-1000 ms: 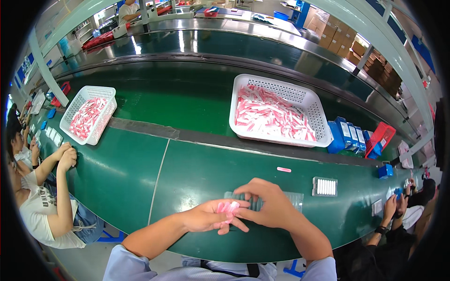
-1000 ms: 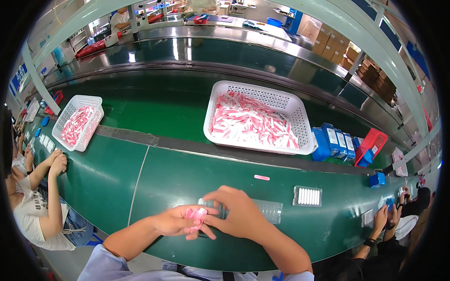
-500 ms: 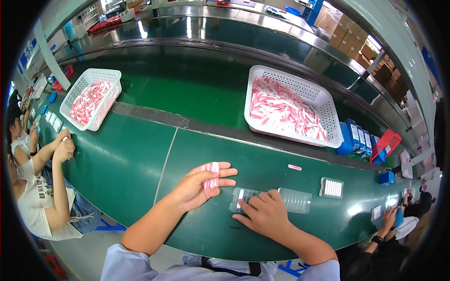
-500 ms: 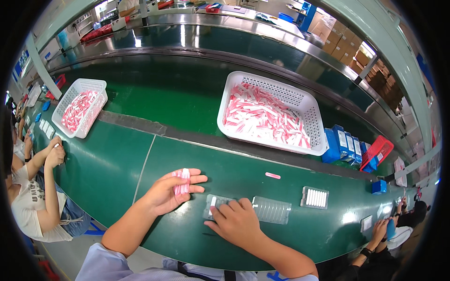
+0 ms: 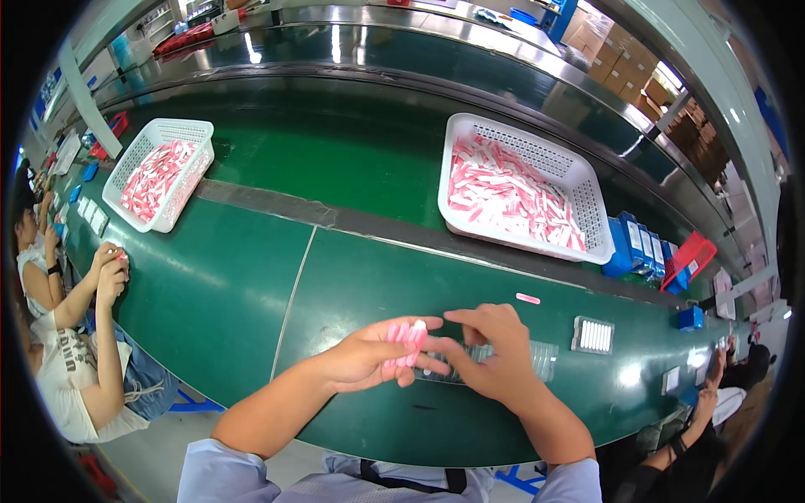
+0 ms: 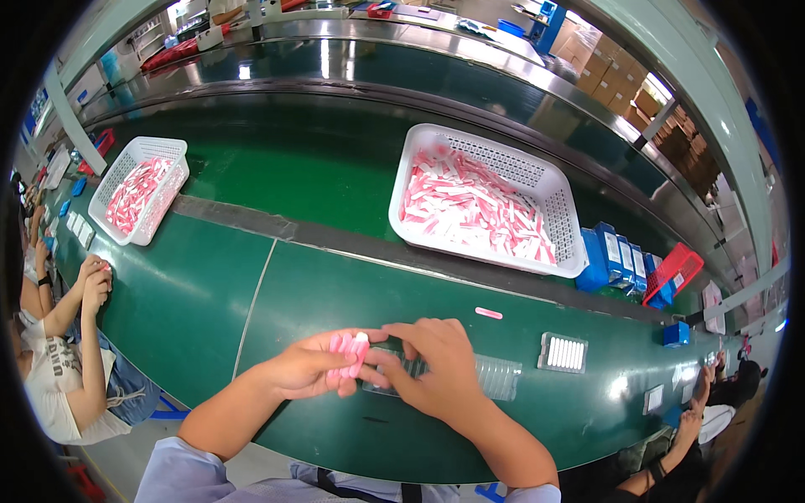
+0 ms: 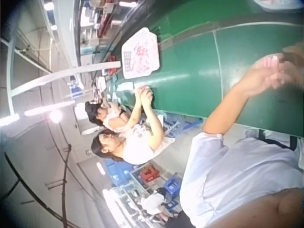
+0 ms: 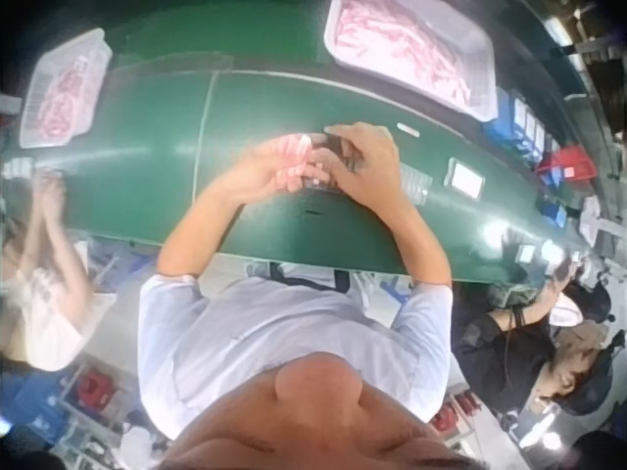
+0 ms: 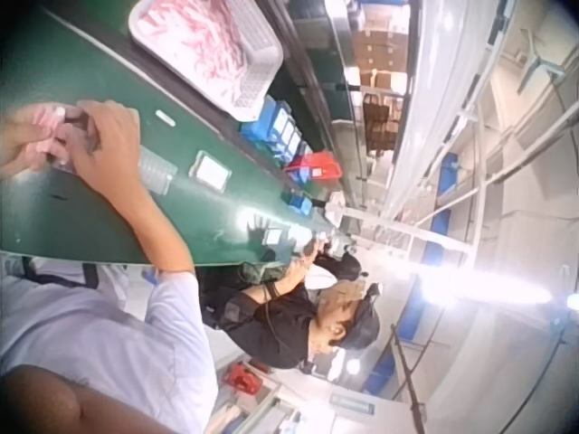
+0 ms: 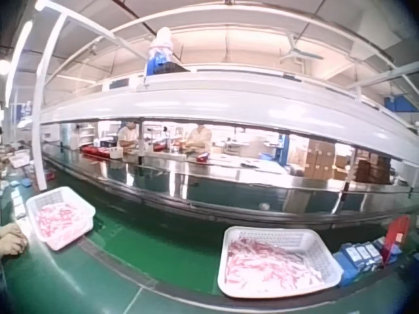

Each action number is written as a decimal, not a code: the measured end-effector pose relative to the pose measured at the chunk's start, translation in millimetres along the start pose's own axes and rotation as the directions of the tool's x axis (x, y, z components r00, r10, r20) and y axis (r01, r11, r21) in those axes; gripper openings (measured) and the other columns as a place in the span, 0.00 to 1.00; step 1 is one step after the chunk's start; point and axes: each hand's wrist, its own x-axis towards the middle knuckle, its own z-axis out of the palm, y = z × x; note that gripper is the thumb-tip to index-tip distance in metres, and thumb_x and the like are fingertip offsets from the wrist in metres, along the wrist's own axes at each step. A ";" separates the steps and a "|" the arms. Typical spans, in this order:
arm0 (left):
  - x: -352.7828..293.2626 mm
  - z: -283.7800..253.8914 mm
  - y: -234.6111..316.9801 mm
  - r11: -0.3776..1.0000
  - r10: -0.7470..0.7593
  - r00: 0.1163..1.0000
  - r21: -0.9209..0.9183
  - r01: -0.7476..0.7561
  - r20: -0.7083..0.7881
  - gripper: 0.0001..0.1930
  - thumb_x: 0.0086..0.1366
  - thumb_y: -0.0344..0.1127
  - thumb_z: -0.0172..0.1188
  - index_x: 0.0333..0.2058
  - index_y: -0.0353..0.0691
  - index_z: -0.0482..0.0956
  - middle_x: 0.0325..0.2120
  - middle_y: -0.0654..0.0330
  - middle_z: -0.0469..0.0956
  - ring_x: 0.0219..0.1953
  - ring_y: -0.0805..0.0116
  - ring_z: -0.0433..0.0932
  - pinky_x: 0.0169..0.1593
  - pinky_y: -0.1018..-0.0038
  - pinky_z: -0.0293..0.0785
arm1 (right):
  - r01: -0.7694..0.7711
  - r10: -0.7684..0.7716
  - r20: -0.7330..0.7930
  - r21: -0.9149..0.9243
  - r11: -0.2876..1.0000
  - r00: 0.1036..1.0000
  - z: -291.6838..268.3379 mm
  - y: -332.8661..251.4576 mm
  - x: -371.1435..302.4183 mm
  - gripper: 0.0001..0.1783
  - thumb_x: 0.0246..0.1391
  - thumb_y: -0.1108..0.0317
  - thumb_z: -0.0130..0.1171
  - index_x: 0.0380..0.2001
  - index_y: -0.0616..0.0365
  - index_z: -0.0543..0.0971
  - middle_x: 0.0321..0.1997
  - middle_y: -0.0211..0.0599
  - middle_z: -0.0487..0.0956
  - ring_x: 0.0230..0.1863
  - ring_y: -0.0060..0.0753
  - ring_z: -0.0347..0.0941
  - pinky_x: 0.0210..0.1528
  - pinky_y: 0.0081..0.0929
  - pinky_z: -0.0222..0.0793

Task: The person holds plastic strips and inserts them one by one into the slots of plastic packaging trays by hand.

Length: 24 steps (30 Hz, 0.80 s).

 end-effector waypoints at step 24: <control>0.3 -12.7 13.1 0.984 0.120 0.935 -0.088 -0.158 -0.334 0.16 0.67 0.27 0.49 0.52 0.30 0.73 0.51 0.43 0.78 0.46 0.54 0.83 0.31 0.76 0.77 | -0.355 0.216 0.626 0.104 0.929 0.749 -10.0 24.4 9.7 0.05 0.50 0.72 0.67 0.32 0.58 0.83 0.27 0.34 0.83 0.25 0.26 0.78 0.29 0.24 0.71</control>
